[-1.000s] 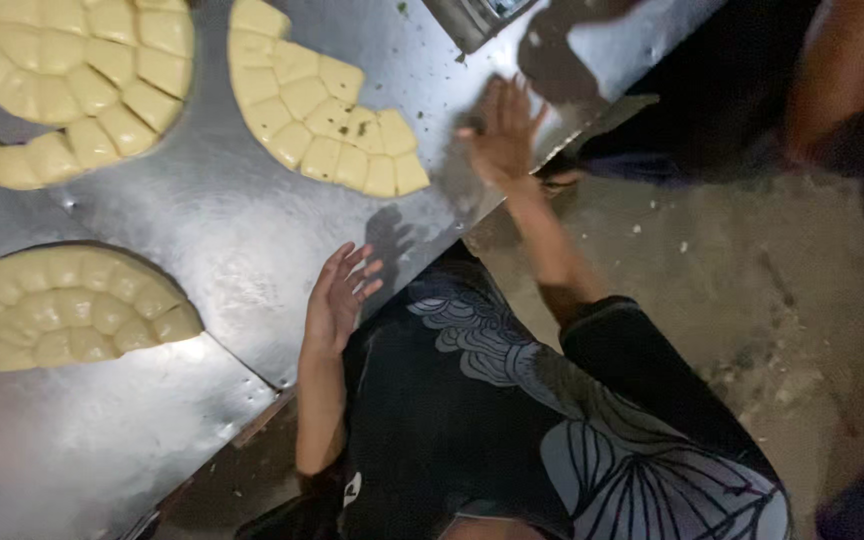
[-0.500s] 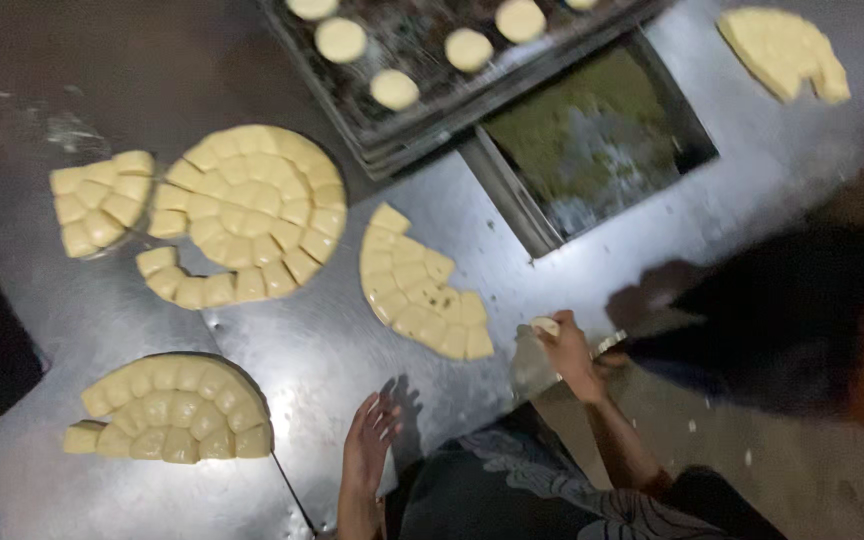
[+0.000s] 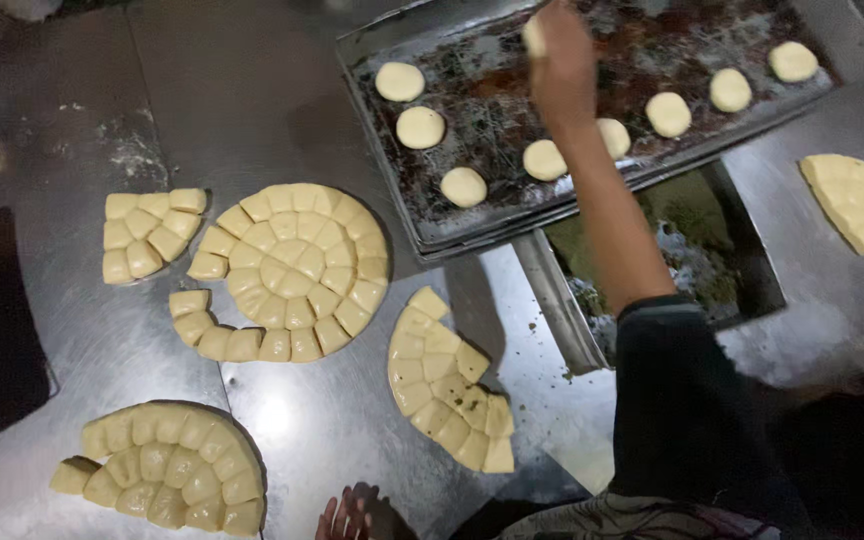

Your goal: The person takes pieces of dough from a prep table, adds a green filling by hand to each piece, and rolls them into rounded buns before placing them onto a metal tray.

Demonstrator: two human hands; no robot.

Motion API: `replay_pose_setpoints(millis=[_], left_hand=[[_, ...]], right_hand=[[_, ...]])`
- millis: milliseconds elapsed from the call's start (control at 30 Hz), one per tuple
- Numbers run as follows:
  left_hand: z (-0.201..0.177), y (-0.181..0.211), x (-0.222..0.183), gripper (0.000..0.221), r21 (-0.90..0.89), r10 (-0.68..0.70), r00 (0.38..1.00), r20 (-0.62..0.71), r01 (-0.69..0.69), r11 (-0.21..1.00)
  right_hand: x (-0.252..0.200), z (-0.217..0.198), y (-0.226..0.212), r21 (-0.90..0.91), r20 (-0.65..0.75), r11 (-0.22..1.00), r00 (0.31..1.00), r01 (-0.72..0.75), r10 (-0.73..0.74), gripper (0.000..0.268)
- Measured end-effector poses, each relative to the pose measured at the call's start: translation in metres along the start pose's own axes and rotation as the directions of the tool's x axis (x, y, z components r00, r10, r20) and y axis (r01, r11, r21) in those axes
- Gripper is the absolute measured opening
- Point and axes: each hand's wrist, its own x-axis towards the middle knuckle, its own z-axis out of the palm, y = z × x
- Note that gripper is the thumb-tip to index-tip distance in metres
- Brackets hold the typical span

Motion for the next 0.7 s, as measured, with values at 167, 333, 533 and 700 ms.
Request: replay_pose_setpoints(millis=[167,333,533,700], left_hand=[[-0.003,0.003,0.003,0.053,0.047,-0.005,0.999,-0.051,0.007,0.999],[-0.010,-0.005,0.000,0.051,0.029,0.078,0.997,-0.013,-0.077,0.997],[-0.023,-0.016,-0.014,0.054,0.117,0.309,0.951,-0.031,-0.304,0.946],[-0.035,-0.014,-0.045,0.057,0.081,0.457,0.867,0.199,-0.480,0.874]], right_hand=[[-0.023,0.057,0.011,-0.237,0.459,0.971,0.885,0.042,0.074,0.070],[0.007,0.036,-0.051,0.066,0.414,0.997,0.908,0.037,-0.061,0.059],[-0.051,-0.021,-0.193,0.267,0.485,0.962,0.855,0.056,-0.184,0.057],[-0.271,-0.105,-0.276,0.467,0.620,0.838,0.780,-0.281,-0.084,0.055]])
